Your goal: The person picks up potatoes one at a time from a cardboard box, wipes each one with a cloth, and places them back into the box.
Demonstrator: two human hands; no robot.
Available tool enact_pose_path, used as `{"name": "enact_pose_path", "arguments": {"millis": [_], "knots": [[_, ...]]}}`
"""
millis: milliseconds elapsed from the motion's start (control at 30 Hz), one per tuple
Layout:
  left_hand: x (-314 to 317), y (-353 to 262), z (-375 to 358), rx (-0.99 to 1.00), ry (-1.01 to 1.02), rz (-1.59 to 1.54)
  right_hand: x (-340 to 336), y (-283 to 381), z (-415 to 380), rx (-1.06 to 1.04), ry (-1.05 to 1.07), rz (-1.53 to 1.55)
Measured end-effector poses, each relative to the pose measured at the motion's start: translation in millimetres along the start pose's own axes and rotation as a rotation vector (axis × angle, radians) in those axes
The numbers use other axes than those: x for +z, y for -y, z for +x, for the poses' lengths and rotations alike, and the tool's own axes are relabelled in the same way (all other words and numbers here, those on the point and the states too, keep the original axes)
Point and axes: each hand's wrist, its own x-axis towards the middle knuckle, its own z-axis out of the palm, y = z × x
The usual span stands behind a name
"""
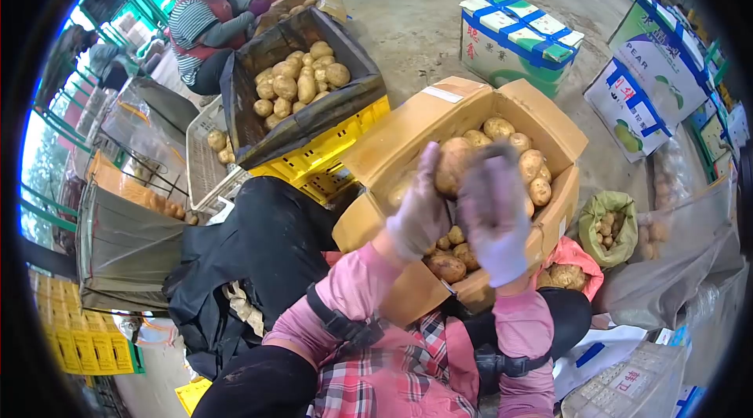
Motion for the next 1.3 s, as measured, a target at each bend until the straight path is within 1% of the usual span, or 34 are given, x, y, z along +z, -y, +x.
{"name": "enact_pose_path", "arguments": {"millis": [33, 67, 100, 133, 167, 200, 233, 267, 300, 333, 367, 433, 467, 533, 600, 633, 667, 700, 733, 800, 833, 900, 933, 967, 1000, 1033, 1100, 1133, 1167, 1200, 1233, 1267, 1300], "knots": [[-18, 16, 6, 0.14, 0.108, 0.193, 7, -7, 1, -0.194, 0.145, -0.245], [-35, 24, 8, 0.145, 0.137, 0.246, 16, -6, -5, -0.187, 0.081, -0.279], [-30, 26, 1, 0.151, 0.165, 0.299, 18, -13, -10, -0.152, 0.087, -0.324], [-68, 42, 13, 0.081, -0.02, 0.389, 21, -13, -6, -0.049, 0.031, -0.184], [-34, 45, 6, 0.19, -0.147, 0.37, 20, -11, 1, 0.049, 0.002, -0.176], [-62, 50, 27, 0.56, -0.063, 1.221, 21, -19, 5, 0.162, -0.079, -0.027], [-58, 61, 26, 0.59, -0.14, 1.201, 18, -31, 8, 0.395, -0.096, 0.199], [-49, 60, 20, 0.539, -0.061, 1.124, 13, -38, 13, 0.471, -0.103, 0.36], [-46, 60, 18, 0.442, -0.049, 1.149, 6, -52, 15, 0.558, -0.106, 0.519], [-39, 57, 11, 0.394, 0.035, 1.152, -6, -67, 15, 0.592, -0.069, 0.502], [-35, 54, 5, 0.34, 0.123, 1.152, -13, -100, 8, 0.609, -0.073, 0.554], [-37, 49, 2, 0.202, 0.26, 1.097, -21, -96, 10, 0.851, -0.144, 0.75], [-38, 48, 0, 0.128, 0.328, 1.064, -19, -99, 11, 0.826, -0.147, 0.71], [-67, 51, 8, 0.287, 0.302, 0.912, -17, -120, 5, 0.799, -0.182, 0.597], [-30, 41, -6, -0.042, 0.122, 0.396, -12, -105, 11, 0.688, -0.223, 0.576], [-34, 25, -2, -0.118, 0.201, 0.261, -12, -91, 10, 0.602, -0.249, 0.523], [-46, 12, 2, -0.153, 0.286, 0.109, -11, -70, 12, 0.518, -0.277, 0.467], [-36, -1, 1, -0.134, 0.137, 0.137, -14, -58, 14, 0.515, -0.292, 0.513], [-41, -10, 1, -0.154, 0.066, 0.083, -20, -38, 17, 0.555, -0.273, 0.564], [-48, -14, 1, -0.131, 0.154, -0.031, -20, -20, 19, 0.587, -0.251, 0.735], [-47, -15, -1, -0.124, 0.181, -0.063, -14, -22, 15, 0.492, -0.211, 0.649], [-33, -9, -6, -0.041, 0.115, 0.033, 4, -26, 7, 0.301, -0.121, 0.479], [-25, -4, -8, 0.005, 0.081, 0.082, 12, -14, -1, 0.173, -0.032, 0.334], [-24, 7, -9, -0.039, -0.052, 0.157, 17, -11, 0, 0.04, 0.009, 0.114], [-59, 27, 3, 0.073, 0.014, 0.262, 21, -7, 0, -0.098, 0.019, -0.103], [-53, 33, 2, 0.22, 0.08, 0.364, 26, -15, -7, -0.08, 0.012, -0.194], [-50, 37, 9, 0.478, -0.059, 0.843, 32, -25, -8, 0.326, -0.083, 0.279], [-49, 37, 10, 0.532, -0.104, 1.043, 31, -24, -3, 0.404, -0.139, 0.379], [-42, 37, 6, 0.521, -0.1, 1.105, 26, -24, 1, 0.494, -0.191, 0.471], [-48, 46, 10, 0.44, -0.001, 0.913, 18, -32, 2, 0.58, -0.171, 0.569], [-51, 52, 9, 0.435, 0.025, 0.985, 10, -40, 3, 0.672, -0.15, 0.663], [-45, 49, 4, 0.355, 0.074, 1.048, -2, -41, 4, 0.851, -0.128, 0.789], [-39, 47, -3, 0.266, 0.125, 1.105, -9, -45, 3, 0.925, -0.076, 0.917]]}}
